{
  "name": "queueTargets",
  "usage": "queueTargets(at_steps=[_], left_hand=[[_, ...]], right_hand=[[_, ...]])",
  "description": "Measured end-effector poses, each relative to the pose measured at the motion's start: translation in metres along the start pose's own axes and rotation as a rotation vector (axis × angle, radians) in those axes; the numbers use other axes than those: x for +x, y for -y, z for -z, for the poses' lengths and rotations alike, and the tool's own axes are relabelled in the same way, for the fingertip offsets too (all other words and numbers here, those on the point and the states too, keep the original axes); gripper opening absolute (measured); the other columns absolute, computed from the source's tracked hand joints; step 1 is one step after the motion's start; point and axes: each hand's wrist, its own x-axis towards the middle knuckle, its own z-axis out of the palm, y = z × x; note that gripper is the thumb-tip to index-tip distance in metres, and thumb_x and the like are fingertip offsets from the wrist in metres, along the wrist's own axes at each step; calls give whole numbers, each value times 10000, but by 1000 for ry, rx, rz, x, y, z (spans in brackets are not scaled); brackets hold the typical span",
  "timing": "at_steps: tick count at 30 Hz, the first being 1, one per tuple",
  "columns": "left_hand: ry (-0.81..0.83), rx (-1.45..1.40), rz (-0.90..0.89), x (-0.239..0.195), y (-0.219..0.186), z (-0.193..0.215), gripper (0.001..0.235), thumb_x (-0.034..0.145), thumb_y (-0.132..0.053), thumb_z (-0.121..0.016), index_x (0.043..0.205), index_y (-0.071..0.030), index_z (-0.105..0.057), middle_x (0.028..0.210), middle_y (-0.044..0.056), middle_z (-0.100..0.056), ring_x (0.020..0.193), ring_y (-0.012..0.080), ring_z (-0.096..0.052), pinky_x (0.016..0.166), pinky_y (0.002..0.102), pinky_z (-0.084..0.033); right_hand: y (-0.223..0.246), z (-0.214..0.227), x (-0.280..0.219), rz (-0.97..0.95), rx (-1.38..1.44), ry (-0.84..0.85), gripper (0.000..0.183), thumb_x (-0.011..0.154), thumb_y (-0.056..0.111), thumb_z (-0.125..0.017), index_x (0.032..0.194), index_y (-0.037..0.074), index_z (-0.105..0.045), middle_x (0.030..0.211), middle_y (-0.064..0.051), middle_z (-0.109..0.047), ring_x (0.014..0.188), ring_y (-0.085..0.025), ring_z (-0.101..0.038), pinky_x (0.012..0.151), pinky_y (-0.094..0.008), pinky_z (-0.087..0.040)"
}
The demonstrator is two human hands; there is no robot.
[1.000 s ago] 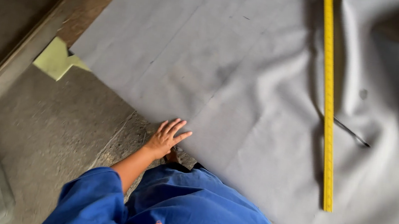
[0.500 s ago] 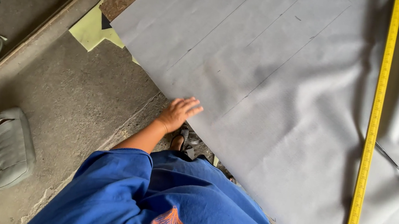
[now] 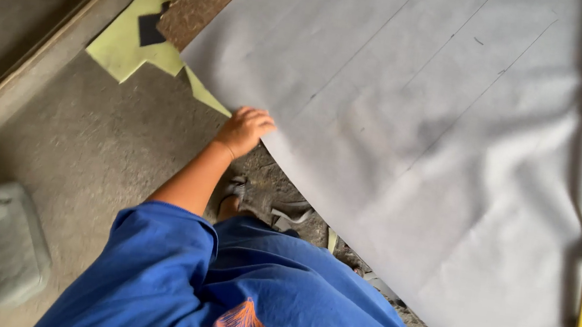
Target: Measuring and marking upholstery fabric with a ruler and pen, then cutting it into panels with scissors.
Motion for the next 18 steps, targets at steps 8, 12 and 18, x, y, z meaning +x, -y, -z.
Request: queueTargets(at_steps=[8, 12, 18], left_hand=[[-80, -401, -345, -7, 30, -37, 250, 800, -91, -708, 1000, -235, -752, 1139, -25, -721, 1129, 216, -676, 887, 390, -556], [-151, -551, -572, 16, 29, -17, 221, 814, -6, -752, 949, -181, -768, 1035, -10, -756, 950, 251, -712, 725, 383, -561], [-52, -604, -548, 7, 29, -45, 140, 933, -229, -668, 795, -230, -645, 836, -86, -619, 810, 131, -667, 654, 284, -544]], right_hand=[[-163, -238, -129, 31, 376, -81, 478, 1109, 551, -577, 1394, 169, -607, 1100, -174, -760, 786, -373, -750, 438, -575, -580], [-181, -424, -198, 87, 542, -119, 481, 1121, 568, -577, 1415, 188, -591, 1096, -165, -759, 768, -361, -751, 419, -571, -583], [-68, -687, -229, -386, -151, -49, 674, 983, 361, -655, 1484, -62, -500, 1238, -341, -643, 1168, -419, -621, 1101, -587, -382]])
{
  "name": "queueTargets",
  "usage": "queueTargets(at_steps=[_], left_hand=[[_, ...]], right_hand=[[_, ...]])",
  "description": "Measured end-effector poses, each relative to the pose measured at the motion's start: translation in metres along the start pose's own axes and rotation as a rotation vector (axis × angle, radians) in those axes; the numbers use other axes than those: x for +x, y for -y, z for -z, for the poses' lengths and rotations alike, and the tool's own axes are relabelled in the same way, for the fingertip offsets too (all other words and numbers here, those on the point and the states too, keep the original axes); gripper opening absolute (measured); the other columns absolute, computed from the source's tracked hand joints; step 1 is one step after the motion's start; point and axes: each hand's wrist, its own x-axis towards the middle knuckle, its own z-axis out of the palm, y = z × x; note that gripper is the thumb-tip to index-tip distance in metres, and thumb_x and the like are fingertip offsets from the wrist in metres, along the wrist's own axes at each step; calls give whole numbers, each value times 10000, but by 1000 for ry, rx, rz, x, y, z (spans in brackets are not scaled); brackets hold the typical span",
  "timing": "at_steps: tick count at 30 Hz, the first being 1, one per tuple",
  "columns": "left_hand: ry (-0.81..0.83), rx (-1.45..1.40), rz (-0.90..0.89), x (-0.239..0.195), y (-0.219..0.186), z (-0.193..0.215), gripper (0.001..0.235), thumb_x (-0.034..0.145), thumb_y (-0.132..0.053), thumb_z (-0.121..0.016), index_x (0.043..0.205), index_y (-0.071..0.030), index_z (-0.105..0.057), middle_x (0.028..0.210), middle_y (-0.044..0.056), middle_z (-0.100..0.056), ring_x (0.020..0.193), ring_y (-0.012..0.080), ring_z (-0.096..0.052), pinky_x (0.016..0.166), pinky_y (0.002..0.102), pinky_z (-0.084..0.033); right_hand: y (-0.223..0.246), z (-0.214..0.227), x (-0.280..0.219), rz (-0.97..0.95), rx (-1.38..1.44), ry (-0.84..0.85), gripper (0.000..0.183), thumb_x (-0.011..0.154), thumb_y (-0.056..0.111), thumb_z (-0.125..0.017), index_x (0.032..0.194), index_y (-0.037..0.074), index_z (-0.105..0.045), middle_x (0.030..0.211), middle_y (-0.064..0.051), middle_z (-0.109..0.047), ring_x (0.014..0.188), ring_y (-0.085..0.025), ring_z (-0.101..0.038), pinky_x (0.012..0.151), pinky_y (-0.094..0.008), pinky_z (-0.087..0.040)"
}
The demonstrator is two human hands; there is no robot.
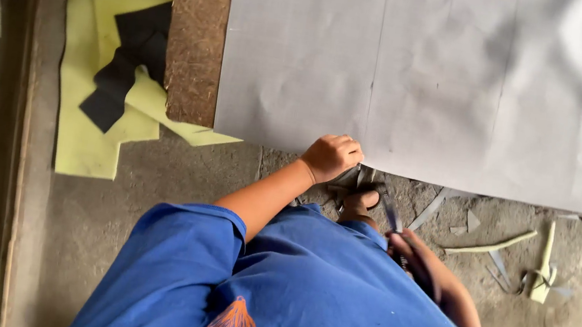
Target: Measuring and marking upholstery fabric with a ruler and pen, then cutting it into panels with scissors.
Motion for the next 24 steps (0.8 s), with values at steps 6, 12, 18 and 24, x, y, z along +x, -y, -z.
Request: queueTargets(at_steps=[6, 12, 18, 24], left_hand=[[-76, 51, -38, 3, -10, 14, 139, 941, -216, -639, 803, -227, -633, 827, -72, -606, 852, 147, -676, 645, 280, -545], [-62, 29, -45, 8, -14, 26, 142, 961, -172, -631, 828, -201, -674, 826, -54, -623, 858, 154, -694, 635, 271, -550], [-27, 5, -8, 3, -14, 17, 145, 939, -151, -651, 805, -201, -669, 803, -50, -621, 837, 158, -698, 648, 270, -567], [24, -69, 72, 2, -10, 24, 109, 913, -187, -648, 807, -210, -646, 809, -57, -606, 836, 166, -697, 665, 298, -578]], right_hand=[[-30, -70, 81, 89, 84, 56, 482, 1019, 565, -581, 1131, 98, -606, 907, -165, -672, 851, -284, -646, 739, -452, -534], [-27, -94, 140, 211, 224, -16, 586, 1054, 593, -528, 1195, 25, -545, 828, -262, -673, 673, -330, -704, 449, -435, -570], [47, -125, 65, 235, 235, -69, 631, 1082, 568, -446, 1216, -47, -492, 748, -297, -597, 399, -366, -638, 322, -425, -520], [23, -104, 112, 190, 141, -218, 630, 1039, 610, -573, 1067, -14, -655, 657, -262, -642, 492, -341, -672, 413, -407, -546]])
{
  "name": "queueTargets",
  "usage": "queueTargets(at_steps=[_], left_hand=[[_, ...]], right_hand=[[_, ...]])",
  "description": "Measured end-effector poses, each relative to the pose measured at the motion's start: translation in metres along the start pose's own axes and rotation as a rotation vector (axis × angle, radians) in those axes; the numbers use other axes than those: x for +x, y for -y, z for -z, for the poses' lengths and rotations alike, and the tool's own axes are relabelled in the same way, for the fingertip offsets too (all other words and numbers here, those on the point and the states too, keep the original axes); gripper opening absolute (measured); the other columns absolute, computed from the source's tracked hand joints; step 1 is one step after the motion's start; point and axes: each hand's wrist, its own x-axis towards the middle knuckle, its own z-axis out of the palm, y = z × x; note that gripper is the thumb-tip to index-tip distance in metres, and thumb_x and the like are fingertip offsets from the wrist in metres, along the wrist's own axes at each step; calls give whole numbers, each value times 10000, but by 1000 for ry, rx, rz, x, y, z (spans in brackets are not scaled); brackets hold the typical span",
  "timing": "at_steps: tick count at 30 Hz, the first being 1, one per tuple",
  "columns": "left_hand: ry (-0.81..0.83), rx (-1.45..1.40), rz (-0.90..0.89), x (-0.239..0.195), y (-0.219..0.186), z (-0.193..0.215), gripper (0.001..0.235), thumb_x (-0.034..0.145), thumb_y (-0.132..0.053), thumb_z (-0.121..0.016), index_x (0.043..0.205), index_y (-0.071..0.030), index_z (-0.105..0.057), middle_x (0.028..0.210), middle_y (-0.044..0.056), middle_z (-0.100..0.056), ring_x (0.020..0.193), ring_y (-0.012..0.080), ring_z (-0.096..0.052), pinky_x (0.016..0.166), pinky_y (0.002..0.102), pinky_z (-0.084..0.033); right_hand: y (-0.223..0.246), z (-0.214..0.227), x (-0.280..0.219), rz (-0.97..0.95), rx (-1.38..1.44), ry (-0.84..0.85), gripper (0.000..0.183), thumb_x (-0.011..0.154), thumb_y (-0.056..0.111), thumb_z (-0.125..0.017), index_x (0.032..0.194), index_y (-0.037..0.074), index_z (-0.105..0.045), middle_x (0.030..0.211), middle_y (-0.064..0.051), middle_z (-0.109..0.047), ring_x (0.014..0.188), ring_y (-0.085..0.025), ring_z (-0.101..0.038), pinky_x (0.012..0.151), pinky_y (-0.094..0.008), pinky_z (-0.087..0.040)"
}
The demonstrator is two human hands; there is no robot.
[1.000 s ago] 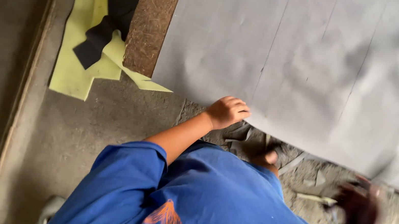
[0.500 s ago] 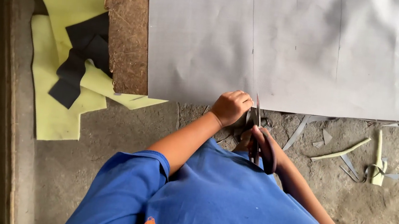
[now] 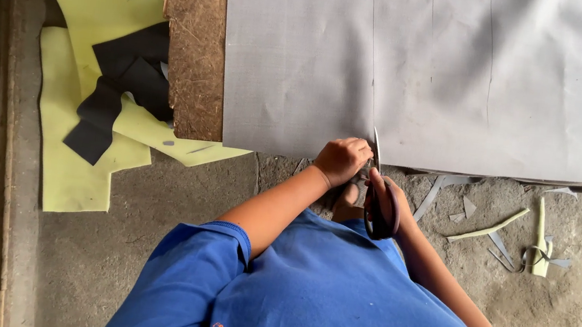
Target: Measuring and marking upholstery fabric with a ruler and pen, then cutting it into panels with scissors.
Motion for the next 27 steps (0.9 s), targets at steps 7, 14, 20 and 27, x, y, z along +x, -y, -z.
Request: queueTargets(at_steps=[7, 14, 20, 27], left_hand=[[35, -128, 153, -1, -1, 19, 86, 855, -229, -719, 813, -223, -644, 878, -77, -646, 870, 174, -710, 739, 320, -600], [50, -368, 337, 13, -14, 92, 71, 842, -194, -776, 854, -242, -724, 921, -65, -717, 907, 214, -736, 795, 354, -606], [42, -675, 478, 23, 3, 136, 152, 801, -78, -806, 847, -220, -780, 917, -54, -768, 981, 186, -755, 849, 312, -606], [3, -883, 630, 28, 9, 190, 169, 764, -14, -835, 834, -166, -818, 900, 18, -805, 1002, 227, -776, 880, 339, -617]], right_hand=[[45, -2, 41, 37, -56, -10, 638, 1011, 664, -600, 1002, 30, -672, 631, -210, -652, 550, -294, -682, 499, -392, -563], [100, -3, 96, 116, -217, -48, 747, 1020, 738, -575, 975, -1, -677, 974, -291, -686, 1018, -394, -660, 923, -499, -491], [179, -12, 128, 164, -227, -14, 738, 1014, 764, -559, 870, 44, -633, 818, -226, -669, 927, -350, -690, 885, -447, -515], [204, -8, 249, 218, -270, 33, 786, 1059, 777, -455, 862, 35, -622, 724, -219, -682, 895, -368, -718, 907, -445, -515]])
